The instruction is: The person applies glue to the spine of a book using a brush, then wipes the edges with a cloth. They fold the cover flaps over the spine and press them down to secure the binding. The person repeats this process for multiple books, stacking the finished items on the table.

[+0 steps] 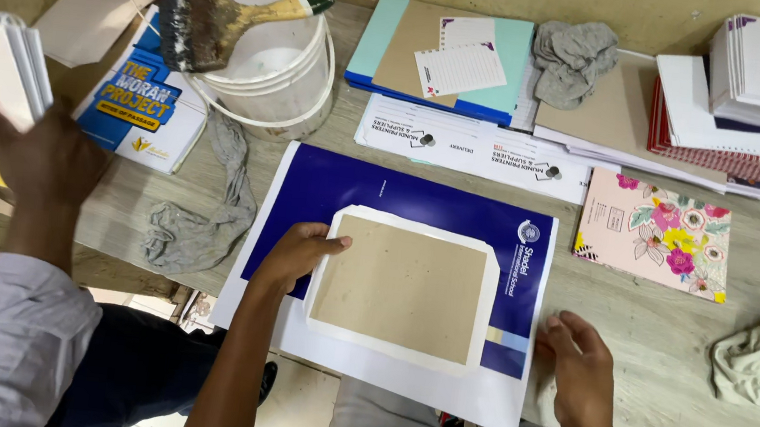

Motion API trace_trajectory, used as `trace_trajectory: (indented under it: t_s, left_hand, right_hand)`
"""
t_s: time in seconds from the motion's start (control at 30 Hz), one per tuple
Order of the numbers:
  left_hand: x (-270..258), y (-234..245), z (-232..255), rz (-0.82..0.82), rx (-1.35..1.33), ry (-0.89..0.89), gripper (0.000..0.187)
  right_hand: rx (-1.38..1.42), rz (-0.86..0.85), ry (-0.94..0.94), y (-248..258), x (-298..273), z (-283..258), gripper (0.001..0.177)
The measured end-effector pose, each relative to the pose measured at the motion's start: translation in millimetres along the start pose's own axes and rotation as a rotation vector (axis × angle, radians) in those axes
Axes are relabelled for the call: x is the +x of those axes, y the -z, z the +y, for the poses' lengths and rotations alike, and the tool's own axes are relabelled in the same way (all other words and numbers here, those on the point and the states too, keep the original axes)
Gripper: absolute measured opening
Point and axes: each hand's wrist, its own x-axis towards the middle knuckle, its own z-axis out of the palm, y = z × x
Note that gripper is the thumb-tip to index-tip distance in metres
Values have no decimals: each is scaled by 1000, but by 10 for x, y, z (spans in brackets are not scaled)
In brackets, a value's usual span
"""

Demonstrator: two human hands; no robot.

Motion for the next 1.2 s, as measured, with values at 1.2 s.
trace_trajectory:
  t_s: [1.2]
  left_hand:
    - [-1375, -744, -479, 509, -580, 85, 27]
  right_hand:
    - [-351, -126, 94, -12, -155, 353, 30]
